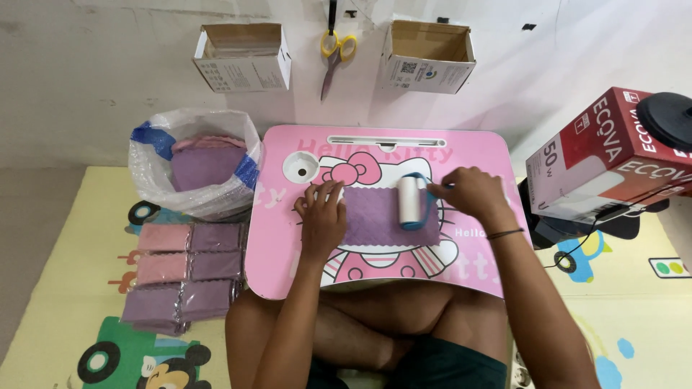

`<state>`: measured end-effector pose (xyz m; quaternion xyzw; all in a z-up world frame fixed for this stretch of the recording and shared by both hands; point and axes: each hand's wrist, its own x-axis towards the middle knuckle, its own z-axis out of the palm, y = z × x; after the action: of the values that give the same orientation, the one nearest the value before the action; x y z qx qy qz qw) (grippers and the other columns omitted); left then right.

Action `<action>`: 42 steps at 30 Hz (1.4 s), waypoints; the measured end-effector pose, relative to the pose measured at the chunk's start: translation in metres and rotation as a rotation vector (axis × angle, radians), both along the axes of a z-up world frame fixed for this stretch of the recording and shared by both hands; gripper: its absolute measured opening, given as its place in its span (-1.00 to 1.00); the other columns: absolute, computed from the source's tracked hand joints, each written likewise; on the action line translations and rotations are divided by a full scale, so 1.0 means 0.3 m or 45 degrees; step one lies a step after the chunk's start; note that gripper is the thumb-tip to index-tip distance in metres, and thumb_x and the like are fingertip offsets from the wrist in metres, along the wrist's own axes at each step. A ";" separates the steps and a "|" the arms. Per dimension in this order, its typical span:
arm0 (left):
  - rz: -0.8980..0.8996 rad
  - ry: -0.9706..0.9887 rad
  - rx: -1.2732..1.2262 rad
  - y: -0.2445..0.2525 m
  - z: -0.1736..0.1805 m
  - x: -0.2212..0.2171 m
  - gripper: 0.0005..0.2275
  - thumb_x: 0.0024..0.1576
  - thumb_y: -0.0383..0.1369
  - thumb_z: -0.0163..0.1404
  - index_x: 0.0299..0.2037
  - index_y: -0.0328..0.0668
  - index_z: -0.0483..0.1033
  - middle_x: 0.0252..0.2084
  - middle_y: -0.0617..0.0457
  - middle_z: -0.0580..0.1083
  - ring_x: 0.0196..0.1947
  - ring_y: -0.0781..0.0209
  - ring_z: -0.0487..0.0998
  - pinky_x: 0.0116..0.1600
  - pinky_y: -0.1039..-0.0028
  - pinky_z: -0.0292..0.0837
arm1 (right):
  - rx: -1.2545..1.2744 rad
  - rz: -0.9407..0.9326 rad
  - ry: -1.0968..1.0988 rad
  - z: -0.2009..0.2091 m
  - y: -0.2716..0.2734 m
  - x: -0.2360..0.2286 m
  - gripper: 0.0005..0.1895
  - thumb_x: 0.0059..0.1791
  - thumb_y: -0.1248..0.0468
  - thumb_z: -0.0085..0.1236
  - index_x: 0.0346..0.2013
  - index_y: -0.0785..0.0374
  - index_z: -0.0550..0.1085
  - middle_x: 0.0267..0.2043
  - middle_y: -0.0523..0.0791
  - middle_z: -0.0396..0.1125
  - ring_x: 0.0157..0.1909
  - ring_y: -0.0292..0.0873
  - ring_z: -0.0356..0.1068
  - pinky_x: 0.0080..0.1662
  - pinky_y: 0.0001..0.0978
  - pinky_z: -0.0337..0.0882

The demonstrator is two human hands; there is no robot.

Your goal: The person uses a lint roller to clean pieces of purple and grey fabric, then places a cleaned piece into a plastic bag.

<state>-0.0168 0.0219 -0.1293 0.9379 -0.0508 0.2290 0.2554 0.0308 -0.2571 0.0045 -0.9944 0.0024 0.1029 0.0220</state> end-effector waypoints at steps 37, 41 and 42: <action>-0.002 0.136 -0.694 0.053 0.078 -0.031 -0.74 0.28 -0.48 -0.28 0.03 0.08 0.42 -0.07 0.21 0.50 0.10 0.14 0.39 0.25 0.21 0.14 | 0.387 0.113 0.219 -0.006 0.345 0.021 -0.54 -0.01 -0.22 0.02 -0.36 0.00 0.67 -0.27 -0.03 0.52 -0.05 0.17 0.51 0.07 0.12 0.43; -0.106 0.134 -0.271 0.038 0.040 -0.015 -0.79 0.16 -0.33 -0.03 0.00 0.16 0.48 0.01 0.29 0.43 0.16 0.18 0.31 0.23 0.16 0.13 | 0.352 0.097 0.236 0.032 0.240 0.010 -0.53 -0.02 -0.25 0.01 -0.35 -0.02 0.67 -0.21 0.04 0.53 0.04 0.23 0.47 0.10 0.13 0.41; -0.126 0.113 -0.110 0.026 0.038 -0.013 -0.73 0.13 -0.30 0.03 0.05 0.16 0.49 0.08 0.25 0.42 0.18 0.14 0.28 0.23 0.12 0.12 | 0.331 0.090 0.247 0.042 0.195 0.010 -0.51 -0.02 -0.27 0.00 -0.34 -0.03 0.68 -0.18 0.08 0.52 0.08 0.25 0.45 0.11 0.12 0.40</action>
<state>-0.0207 0.0298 -0.1180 0.9317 -0.0758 0.1763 0.3085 0.0338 -0.1987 0.0172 -0.9680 -0.0438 0.1987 0.1466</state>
